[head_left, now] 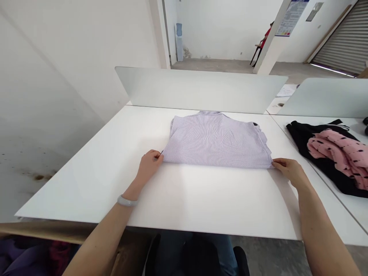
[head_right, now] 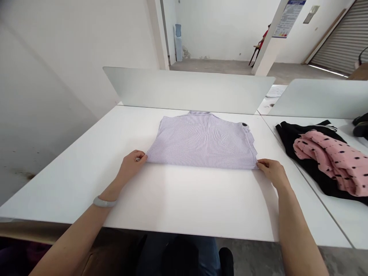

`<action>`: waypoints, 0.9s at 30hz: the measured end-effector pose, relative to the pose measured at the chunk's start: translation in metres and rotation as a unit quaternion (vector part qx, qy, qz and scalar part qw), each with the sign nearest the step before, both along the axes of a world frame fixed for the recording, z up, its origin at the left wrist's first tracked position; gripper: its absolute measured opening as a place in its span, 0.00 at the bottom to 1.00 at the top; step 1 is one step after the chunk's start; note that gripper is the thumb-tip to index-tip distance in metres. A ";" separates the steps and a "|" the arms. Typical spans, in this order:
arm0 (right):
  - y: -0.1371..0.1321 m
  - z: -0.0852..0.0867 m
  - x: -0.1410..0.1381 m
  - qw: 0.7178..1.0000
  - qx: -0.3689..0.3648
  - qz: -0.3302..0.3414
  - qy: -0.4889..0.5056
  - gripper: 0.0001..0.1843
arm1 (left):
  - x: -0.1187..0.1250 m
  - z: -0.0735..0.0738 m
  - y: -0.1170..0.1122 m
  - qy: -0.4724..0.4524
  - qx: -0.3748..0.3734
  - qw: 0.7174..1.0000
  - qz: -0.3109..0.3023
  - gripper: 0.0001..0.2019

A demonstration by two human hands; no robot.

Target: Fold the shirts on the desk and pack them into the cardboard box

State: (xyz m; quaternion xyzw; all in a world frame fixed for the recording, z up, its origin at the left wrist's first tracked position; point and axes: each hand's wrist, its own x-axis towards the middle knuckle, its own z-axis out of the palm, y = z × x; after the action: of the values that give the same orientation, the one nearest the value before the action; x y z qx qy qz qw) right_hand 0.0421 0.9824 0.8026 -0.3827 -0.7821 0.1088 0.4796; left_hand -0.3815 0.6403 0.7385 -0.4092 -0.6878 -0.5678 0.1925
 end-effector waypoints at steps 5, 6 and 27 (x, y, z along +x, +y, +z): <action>-0.017 0.005 0.000 0.993 -0.069 0.052 0.077 0.14 | -0.001 0.000 0.000 0.003 -0.001 1.000 0.010 0.11; -0.021 0.007 0.001 0.990 -0.079 0.058 0.097 0.15 | -0.001 0.000 0.000 0.005 0.002 1.000 0.009 0.12; -0.022 0.006 0.021 0.987 -0.065 0.147 0.004 0.21 | -0.009 -0.004 -0.002 0.043 -0.027 0.999 0.012 0.14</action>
State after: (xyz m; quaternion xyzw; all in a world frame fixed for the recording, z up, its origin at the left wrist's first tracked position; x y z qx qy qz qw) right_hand 0.0636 0.9600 0.8091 -0.2939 -0.8192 0.2303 0.4353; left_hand -0.3909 0.6387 0.7346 -0.4303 -0.6985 -0.5287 0.2176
